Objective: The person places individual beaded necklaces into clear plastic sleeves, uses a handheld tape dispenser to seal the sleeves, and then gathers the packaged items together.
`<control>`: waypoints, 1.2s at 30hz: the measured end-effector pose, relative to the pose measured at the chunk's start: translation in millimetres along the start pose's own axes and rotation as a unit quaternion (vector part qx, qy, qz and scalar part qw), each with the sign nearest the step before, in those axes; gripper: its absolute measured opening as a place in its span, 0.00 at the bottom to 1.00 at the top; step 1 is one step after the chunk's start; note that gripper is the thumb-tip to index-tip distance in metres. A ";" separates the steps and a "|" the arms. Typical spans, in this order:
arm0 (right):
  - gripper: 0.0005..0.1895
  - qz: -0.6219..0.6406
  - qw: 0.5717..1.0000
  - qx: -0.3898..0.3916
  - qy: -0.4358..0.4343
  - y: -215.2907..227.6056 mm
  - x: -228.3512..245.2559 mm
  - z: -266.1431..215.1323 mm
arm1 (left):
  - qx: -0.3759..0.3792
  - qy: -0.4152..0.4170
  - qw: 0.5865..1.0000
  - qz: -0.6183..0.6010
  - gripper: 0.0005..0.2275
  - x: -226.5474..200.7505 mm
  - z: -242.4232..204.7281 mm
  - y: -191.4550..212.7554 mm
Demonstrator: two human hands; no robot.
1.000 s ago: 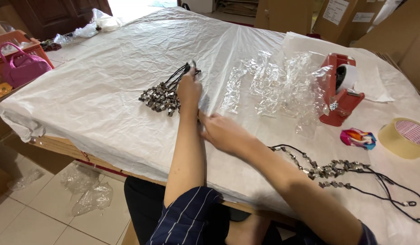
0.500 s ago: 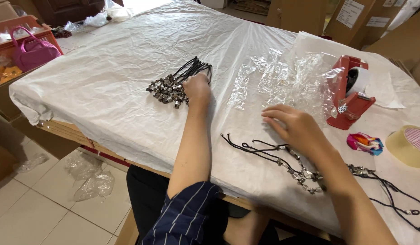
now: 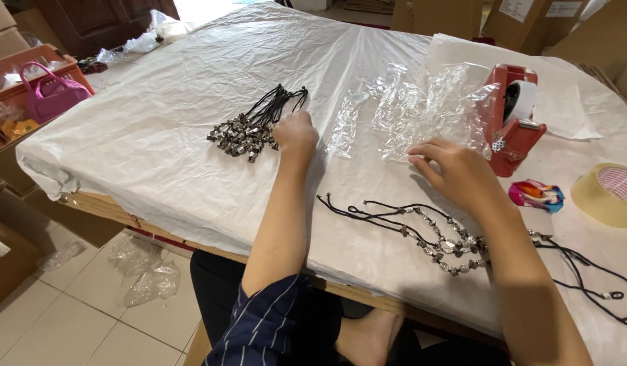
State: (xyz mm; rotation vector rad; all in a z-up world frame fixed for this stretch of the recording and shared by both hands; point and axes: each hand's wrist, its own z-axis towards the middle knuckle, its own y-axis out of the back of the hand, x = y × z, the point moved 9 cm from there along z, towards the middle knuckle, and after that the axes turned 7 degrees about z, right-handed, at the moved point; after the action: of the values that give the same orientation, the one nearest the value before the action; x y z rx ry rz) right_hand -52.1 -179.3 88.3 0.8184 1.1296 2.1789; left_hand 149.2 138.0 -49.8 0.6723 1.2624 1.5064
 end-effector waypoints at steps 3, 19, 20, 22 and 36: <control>0.11 -0.016 1.000 0.011 -0.021 -5.7 -11.8 -2.1 | 0.087 0.037 0.995 0.038 0.11 10.2 -7.0 0.2; 0.12 0.012 0.987 0.110 -0.112 8.6 -21.4 -6.3 | -0.060 -0.139 0.983 -0.103 0.07 -83.6 -59.5 66.8; 0.13 0.043 0.976 0.163 -0.137 1.1 -24.3 -11.8 | -0.023 -0.210 0.965 -0.154 0.08 -99.6 -77.3 81.0; 0.14 0.075 0.960 0.214 -0.161 -10.0 -32.3 -20.5 | 0.016 -0.280 0.938 -0.205 0.10 -118.8 -104.7 103.0; 0.16 0.070 0.960 0.227 -0.147 -29.4 -51.4 -24.6 | 0.240 -0.512 0.768 -0.300 0.11 -197.9 -205.1 83.3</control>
State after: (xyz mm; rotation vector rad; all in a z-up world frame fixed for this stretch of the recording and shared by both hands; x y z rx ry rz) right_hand -30.2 -213.3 38.5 1.4067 1.4702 1.8367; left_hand 5.3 -116.2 3.8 1.0780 0.8125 0.1281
